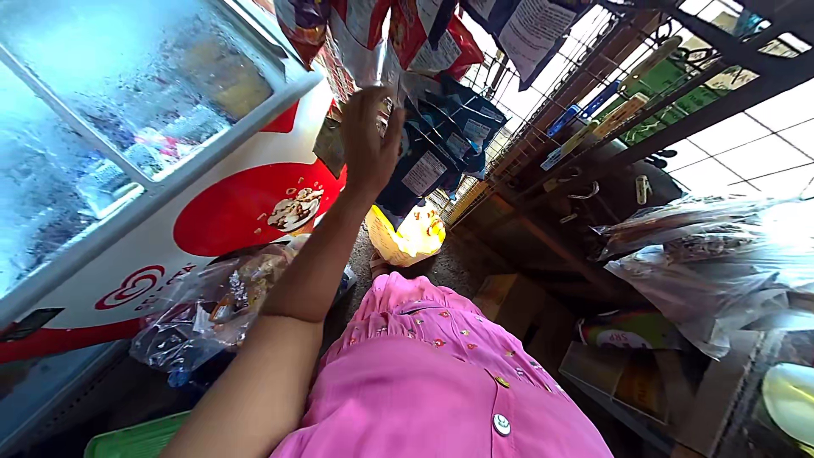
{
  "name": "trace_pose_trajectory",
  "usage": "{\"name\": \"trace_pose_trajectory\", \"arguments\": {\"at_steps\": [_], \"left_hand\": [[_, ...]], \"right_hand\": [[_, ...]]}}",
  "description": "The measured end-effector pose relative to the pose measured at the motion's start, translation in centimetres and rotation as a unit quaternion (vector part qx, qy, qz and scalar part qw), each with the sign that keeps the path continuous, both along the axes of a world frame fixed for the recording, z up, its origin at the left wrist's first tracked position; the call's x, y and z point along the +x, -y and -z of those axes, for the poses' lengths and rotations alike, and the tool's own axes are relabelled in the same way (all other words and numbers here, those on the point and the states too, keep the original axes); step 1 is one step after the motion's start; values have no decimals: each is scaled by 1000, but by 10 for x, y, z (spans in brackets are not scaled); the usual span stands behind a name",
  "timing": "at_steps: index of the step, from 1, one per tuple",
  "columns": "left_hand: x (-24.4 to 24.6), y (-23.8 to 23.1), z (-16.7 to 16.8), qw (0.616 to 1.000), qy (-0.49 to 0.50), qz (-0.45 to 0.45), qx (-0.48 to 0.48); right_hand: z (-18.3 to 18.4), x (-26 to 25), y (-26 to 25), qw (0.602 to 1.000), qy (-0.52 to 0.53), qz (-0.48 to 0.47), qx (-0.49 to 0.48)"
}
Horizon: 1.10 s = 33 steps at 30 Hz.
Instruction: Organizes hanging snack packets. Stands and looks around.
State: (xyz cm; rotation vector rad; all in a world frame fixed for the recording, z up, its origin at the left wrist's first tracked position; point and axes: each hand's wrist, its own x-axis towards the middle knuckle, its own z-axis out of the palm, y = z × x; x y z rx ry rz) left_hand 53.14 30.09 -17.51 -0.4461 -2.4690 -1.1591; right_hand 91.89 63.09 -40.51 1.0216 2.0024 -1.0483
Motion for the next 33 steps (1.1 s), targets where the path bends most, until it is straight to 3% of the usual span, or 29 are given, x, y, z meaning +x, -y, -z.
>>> {"name": "trace_pose_trajectory", "arguments": {"at_steps": [2,4,8,14,19,23,25,28,33], "left_hand": [[18,6,30,996,69,-40,49],[30,1,53,985,152,-28,75],[40,-11,73,984,128,-4,124],[42,-2,73,978,139,24,153],[35,33,85,964,145,26,223],[26,74,120,924,246,-19,291],[20,89,140,919,286,-49,266],[0,103,162,940,291,-42,171],[-67,95,159,962,265,28,61]], "right_hand": [[-32,-23,14,1000,-2,14,-12],[-38,-43,18,999,-29,-6,-19],[-3,-87,6,990,-122,-55,-51],[-41,-173,30,977,-186,-72,-71],[-41,-196,50,982,-157,-67,-75],[-35,-196,69,993,-83,-55,-70],[-29,-194,74,994,-62,-62,-66],[-23,-193,82,995,-31,-79,-59],[-18,-196,96,992,22,-126,-21]]}}
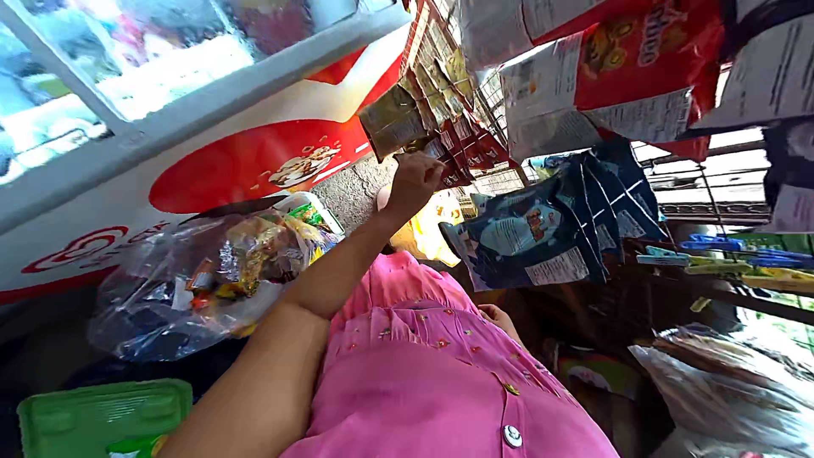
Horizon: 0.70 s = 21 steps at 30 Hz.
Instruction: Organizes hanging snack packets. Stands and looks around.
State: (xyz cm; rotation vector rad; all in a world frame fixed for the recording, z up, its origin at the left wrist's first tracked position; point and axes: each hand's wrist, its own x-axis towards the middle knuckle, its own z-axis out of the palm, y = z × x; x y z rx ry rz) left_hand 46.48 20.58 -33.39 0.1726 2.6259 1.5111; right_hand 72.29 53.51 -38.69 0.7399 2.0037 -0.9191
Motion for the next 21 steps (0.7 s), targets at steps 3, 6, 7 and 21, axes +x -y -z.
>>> {"name": "trace_pose_trajectory", "arguments": {"at_steps": [3,6,7,21], "left_hand": [[-46,-21,10,997,-39,60,-18],[-86,-45,21,985,-79,131,-84],[-96,-53,24,977,-75,150,-132],[-123,-82,35,932,-31,201,-300]], "right_hand": [[-2,1,9,1000,13,9,16],[-7,7,22,999,10,35,25],[-9,11,25,999,13,36,29],[-70,33,86,979,73,180,57]]}}
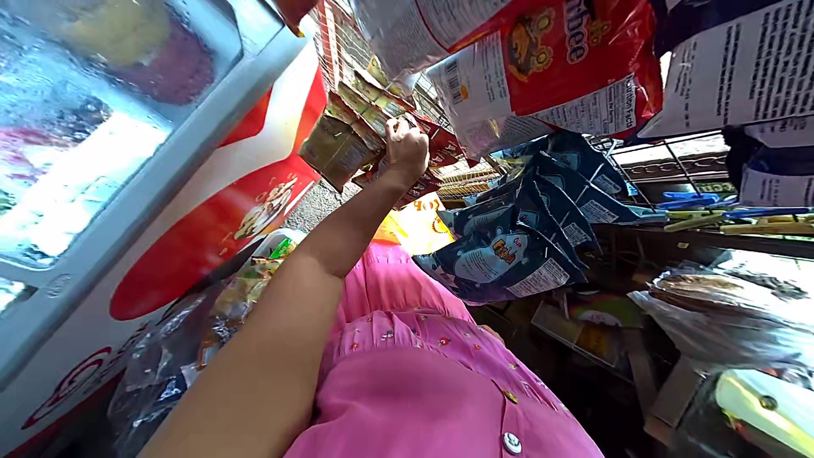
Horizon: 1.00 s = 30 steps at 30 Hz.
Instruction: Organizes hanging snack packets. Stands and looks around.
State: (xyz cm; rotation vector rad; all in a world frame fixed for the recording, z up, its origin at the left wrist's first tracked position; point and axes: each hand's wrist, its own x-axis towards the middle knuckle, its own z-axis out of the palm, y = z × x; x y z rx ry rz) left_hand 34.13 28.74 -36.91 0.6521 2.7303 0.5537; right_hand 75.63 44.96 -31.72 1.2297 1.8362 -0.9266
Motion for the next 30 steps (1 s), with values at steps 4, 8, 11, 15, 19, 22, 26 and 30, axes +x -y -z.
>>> {"name": "trace_pose_trajectory", "arguments": {"at_steps": [4,8,11,15,19,22,26,30], "left_hand": [[2,2,-7,1000,16,-3,1],[6,4,-10,1000,28,-5,12],[4,4,-12,999,42,2,-14],[-2,0,-12,998,52,9,-45],[-1,1,-11,998,54,3,-29],[-5,-1,-9,998,52,0,-37],[-7,-2,-3,997,49,-9,-54],[-6,5,-1,999,18,-19,-25]], "right_hand": [[0,-9,5,1000,3,0,-5],[59,27,-23,994,-55,-91,0],[58,15,-23,995,-39,-88,1],[59,11,-25,995,-35,-95,1],[58,13,-28,994,-25,-102,-1],[58,14,-30,994,-15,-109,-2],[56,11,-31,994,-16,-111,-2],[50,-2,-30,993,-27,-118,-12]]}}
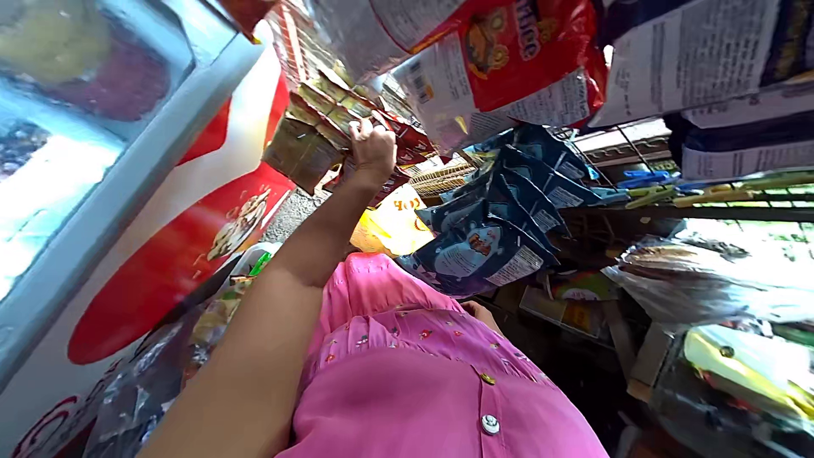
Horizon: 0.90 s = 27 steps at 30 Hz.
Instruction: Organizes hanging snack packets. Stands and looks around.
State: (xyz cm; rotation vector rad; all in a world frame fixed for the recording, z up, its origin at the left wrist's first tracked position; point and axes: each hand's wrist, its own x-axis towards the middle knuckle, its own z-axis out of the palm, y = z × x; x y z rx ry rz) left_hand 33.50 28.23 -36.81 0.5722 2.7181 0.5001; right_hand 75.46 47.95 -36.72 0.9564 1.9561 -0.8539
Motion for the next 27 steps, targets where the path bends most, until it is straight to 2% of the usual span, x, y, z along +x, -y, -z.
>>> {"name": "trace_pose_trajectory", "arguments": {"at_steps": [2,7,12,16,18,19,20,21,23,24,25,26,27], "left_hand": [[1,10,1,999,-27,3,24],[23,35,-9,988,-95,85,92],[97,87,15,975,-121,52,176],[195,108,28,979,-4,19,201],[238,110,42,984,42,47,167],[254,109,45,982,99,74,141],[268,108,55,973,174,92,119],[286,112,85,960,231,102,119],[339,122,182,937,321,47,132],[364,118,215,911,398,-15,109],[389,112,236,884,454,-61,92],[416,111,248,878,464,-66,93],[440,115,248,895,438,-17,90]], "right_hand": [[-2,-6,2,1000,-13,-8,-12],[2,-2,-2,999,-19,1,-33],[25,18,-8,998,-34,34,-39],[35,40,-13,997,-37,39,-57],[39,51,-23,996,-28,34,-72],[42,55,-30,996,-23,31,-78],[44,59,-40,996,-18,26,-83],[48,64,-50,996,-16,18,-83],[55,74,-72,997,-25,7,-77],[56,78,-85,997,-27,3,-77],[56,83,-98,997,-27,-2,-77],[56,91,-111,997,-29,-8,-74],[57,100,-123,997,-31,-11,-69]]}}
